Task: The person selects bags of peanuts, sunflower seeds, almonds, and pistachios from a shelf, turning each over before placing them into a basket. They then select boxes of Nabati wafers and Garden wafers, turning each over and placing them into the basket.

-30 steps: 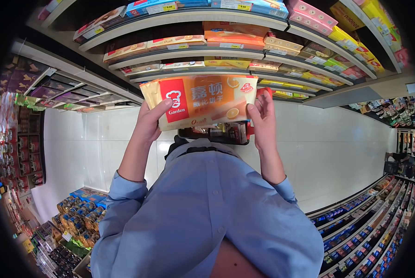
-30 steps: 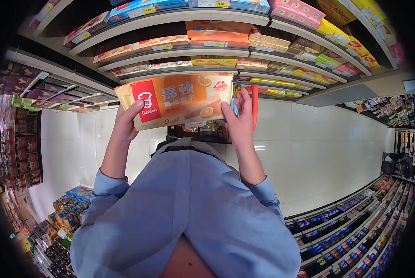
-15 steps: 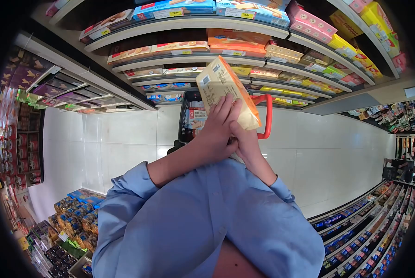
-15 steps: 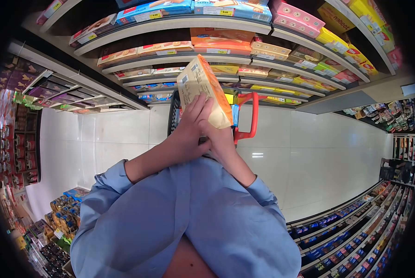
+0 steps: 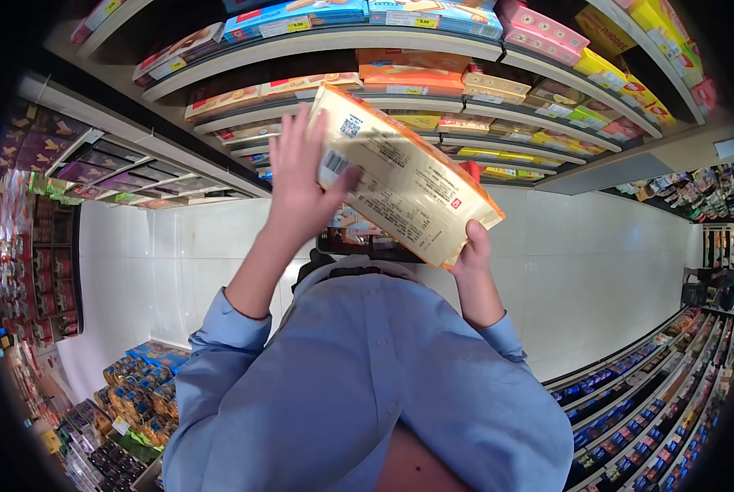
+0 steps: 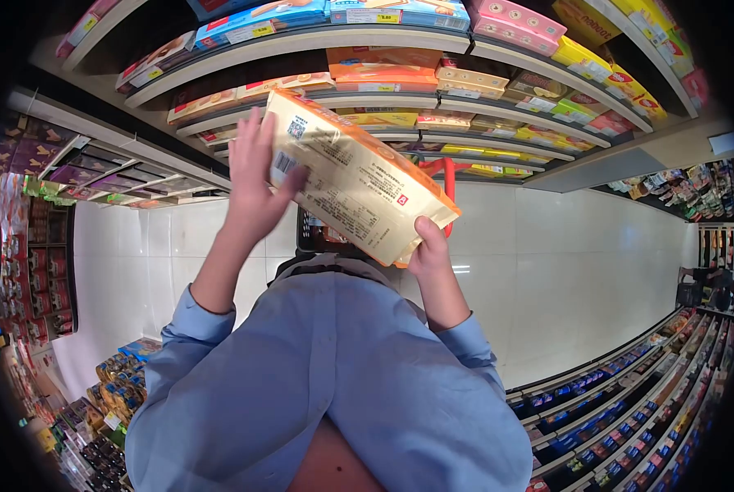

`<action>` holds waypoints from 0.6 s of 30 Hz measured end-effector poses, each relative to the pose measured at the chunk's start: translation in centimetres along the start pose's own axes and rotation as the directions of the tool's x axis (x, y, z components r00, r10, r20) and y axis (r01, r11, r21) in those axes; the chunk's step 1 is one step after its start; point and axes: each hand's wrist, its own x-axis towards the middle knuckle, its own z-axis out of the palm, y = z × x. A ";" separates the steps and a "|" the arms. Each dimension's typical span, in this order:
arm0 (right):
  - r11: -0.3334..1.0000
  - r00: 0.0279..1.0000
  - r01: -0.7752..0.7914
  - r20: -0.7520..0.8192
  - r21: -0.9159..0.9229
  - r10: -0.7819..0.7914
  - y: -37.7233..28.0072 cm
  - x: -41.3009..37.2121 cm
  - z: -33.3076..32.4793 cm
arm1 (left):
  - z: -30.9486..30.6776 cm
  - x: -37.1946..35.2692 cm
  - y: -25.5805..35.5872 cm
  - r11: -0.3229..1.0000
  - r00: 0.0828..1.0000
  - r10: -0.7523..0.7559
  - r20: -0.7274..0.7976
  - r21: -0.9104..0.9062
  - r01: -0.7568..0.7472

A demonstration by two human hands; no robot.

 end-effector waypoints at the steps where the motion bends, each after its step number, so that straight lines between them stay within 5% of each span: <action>1: 1.000 1.000 0.010 -0.008 0.021 -0.010 -0.3 -0.1 0.3 | -0.1 0.3 -1.0 0.994 0.992 -0.082 -0.096 -0.085 0.074; 3: 0.998 0.999 0.034 -0.027 0.062 -0.032 -0.7 0.0 0.9 | -0.9 0.7 -1.8 0.747 0.927 -0.327 0.186 -0.551 0.374; 4: 0.996 0.999 0.042 -0.033 0.082 -0.040 -0.9 0.0 1.1 | -1.3 0.8 -2.2 0.510 0.856 -0.372 0.360 -0.691 0.512; 5: 0.994 0.998 0.048 -0.037 0.100 -0.045 -1.0 0.0 1.1 | -1.2 0.5 -3.0 0.417 0.815 -0.386 0.433 -0.706 0.573; 13: 0.988 0.998 -0.031 -0.058 0.153 0.040 -0.7 -0.5 -1.6 | -2.5 0.8 -3.3 0.315 0.799 -0.360 0.481 -0.744 0.589; 18: 0.939 0.954 -0.199 0.273 0.281 0.120 -0.9 -0.8 -2.8 | -3.4 1.6 -3.3 0.346 0.825 -0.345 0.448 -0.756 0.556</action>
